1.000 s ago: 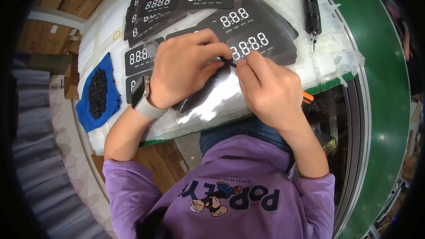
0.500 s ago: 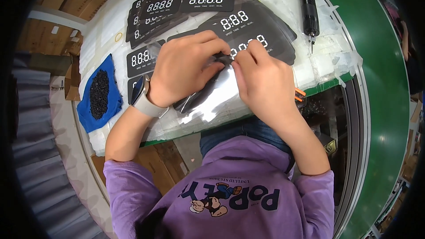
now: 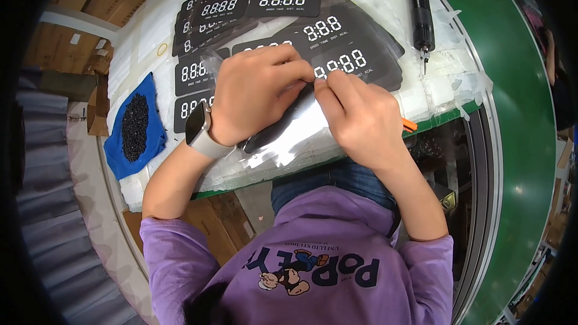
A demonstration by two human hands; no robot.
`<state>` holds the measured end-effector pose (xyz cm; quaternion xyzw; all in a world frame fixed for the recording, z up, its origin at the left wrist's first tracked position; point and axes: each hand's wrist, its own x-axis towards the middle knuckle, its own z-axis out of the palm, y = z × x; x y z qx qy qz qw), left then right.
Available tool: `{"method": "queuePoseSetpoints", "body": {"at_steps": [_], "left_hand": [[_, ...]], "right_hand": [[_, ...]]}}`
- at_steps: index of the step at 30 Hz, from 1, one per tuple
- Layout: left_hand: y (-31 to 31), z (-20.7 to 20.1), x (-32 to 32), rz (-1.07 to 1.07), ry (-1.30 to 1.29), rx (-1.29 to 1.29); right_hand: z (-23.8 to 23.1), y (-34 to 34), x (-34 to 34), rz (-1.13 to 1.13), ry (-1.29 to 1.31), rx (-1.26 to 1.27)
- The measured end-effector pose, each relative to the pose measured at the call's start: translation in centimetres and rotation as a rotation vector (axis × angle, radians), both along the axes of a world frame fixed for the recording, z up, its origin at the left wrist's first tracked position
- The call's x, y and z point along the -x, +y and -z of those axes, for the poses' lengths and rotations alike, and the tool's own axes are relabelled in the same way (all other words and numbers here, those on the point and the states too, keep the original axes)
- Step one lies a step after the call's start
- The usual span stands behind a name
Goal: Peeling off the protective plastic film from digital display panels using a small tool.
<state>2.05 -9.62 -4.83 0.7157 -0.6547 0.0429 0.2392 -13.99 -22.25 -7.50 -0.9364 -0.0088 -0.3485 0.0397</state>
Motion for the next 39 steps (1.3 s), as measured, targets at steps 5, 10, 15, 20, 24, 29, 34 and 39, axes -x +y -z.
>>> {"method": "queuePoseSetpoints", "body": {"at_steps": [5,10,15,20,24,29,34,39], "left_hand": [[-0.5,-0.3,0.4,-0.025,-0.068,0.021],[-0.1,-0.6,0.9,-0.070,-0.016,0.035],[0.6,-1.0,0.7,-0.065,0.026,0.063],[0.7,-1.9,0.5,-0.070,0.129,0.080],[0.6,-2.7,2.1,0.016,0.123,0.220],[1.6,-4.2,1.8,0.028,0.084,0.205],[3.9,-10.5,-1.2,0.229,0.160,0.196],[9.6,-15.7,-4.4,-0.116,0.462,0.349]], "right_hand": [[-0.3,-0.5,0.3,0.000,0.003,-0.021],[-1.3,-0.2,0.4,0.053,0.087,-0.324],[-1.9,-0.7,0.6,0.108,0.195,-0.495],[-2.7,-2.5,0.2,0.126,0.107,-0.658],[-4.6,-2.1,-1.5,0.122,0.342,-1.200],[-5.7,-2.0,-2.6,0.049,0.354,-1.250],[-7.7,-9.5,-1.9,0.122,0.082,-0.910],[-9.6,-14.5,-4.7,0.170,-0.060,-1.047]]}}
